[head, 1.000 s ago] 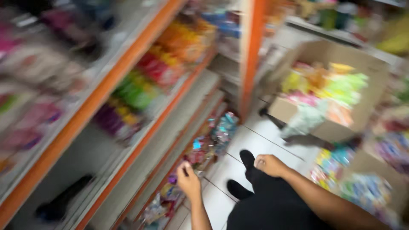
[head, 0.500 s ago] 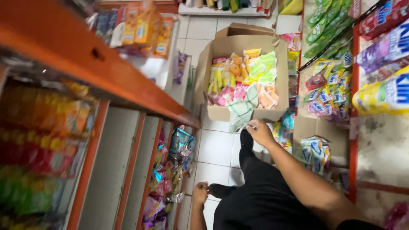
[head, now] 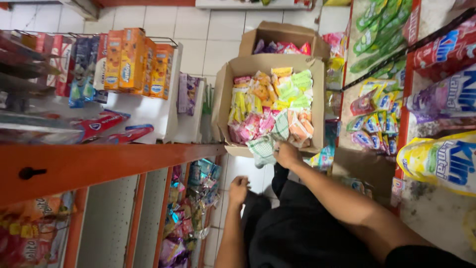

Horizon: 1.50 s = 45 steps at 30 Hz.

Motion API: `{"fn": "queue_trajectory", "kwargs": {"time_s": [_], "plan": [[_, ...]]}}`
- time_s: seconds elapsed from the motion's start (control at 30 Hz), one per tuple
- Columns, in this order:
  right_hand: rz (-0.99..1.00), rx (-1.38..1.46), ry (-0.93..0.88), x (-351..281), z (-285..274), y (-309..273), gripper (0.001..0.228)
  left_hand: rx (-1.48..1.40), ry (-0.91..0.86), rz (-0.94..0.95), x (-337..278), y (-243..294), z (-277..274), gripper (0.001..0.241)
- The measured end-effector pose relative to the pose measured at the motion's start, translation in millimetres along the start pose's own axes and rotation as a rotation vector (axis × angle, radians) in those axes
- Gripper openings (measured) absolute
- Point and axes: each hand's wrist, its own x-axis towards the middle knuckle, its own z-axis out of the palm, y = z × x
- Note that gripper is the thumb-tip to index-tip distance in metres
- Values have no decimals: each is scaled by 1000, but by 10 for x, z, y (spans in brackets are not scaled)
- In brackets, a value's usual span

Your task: The person takes small packaged items from a cardboard box on the floor, wipes them with a cloth, and scans their barcodes using a handheld scanner before placing the items onto the store shelves.

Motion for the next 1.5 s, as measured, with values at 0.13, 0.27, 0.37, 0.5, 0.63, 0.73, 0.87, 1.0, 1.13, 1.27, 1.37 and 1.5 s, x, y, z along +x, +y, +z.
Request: {"fn": "queue_trajectory", "kwargs": {"time_s": [0.13, 0.27, 0.37, 0.5, 0.63, 0.73, 0.87, 1.0, 1.13, 1.27, 1.37, 1.5], "plan": [[-104, 68, 27, -44, 0, 77, 16, 143, -69, 23, 252, 166, 312, 31], [-215, 255, -196, -136, -23, 185, 12, 47, 5, 33, 406, 458, 547, 36], [-286, 272, -424, -289, -24, 201, 11, 20, -36, 23, 409, 599, 587, 38], [-222, 353, -699, -382, -102, 107, 11, 130, -66, -13, 369, 615, 598, 41], [-203, 313, -844, -379, -163, -44, 11, 128, -55, 48, 243, 528, 532, 34], [-215, 304, -879, -380, -139, -99, 11, 28, -17, 97, 125, 484, 483, 26], [-257, 342, -963, -412, 51, -147, 12, -109, 27, 100, 71, 350, 411, 12], [-291, 316, -1000, -473, 161, -237, 13, -267, 80, 252, 48, 201, 370, 5], [-330, 291, -983, -495, 246, -304, 15, -308, 145, 144, -120, 259, 274, 8], [-324, 288, -936, -510, 362, -281, 15, -352, 139, 160, -279, 379, 145, 11], [-356, 354, -868, -513, 445, -263, 14, -381, 161, 183, -360, 415, -7, 12], [-235, 377, -677, -569, 405, -382, 14, -533, 168, 211, -534, 405, -255, 9]]}}
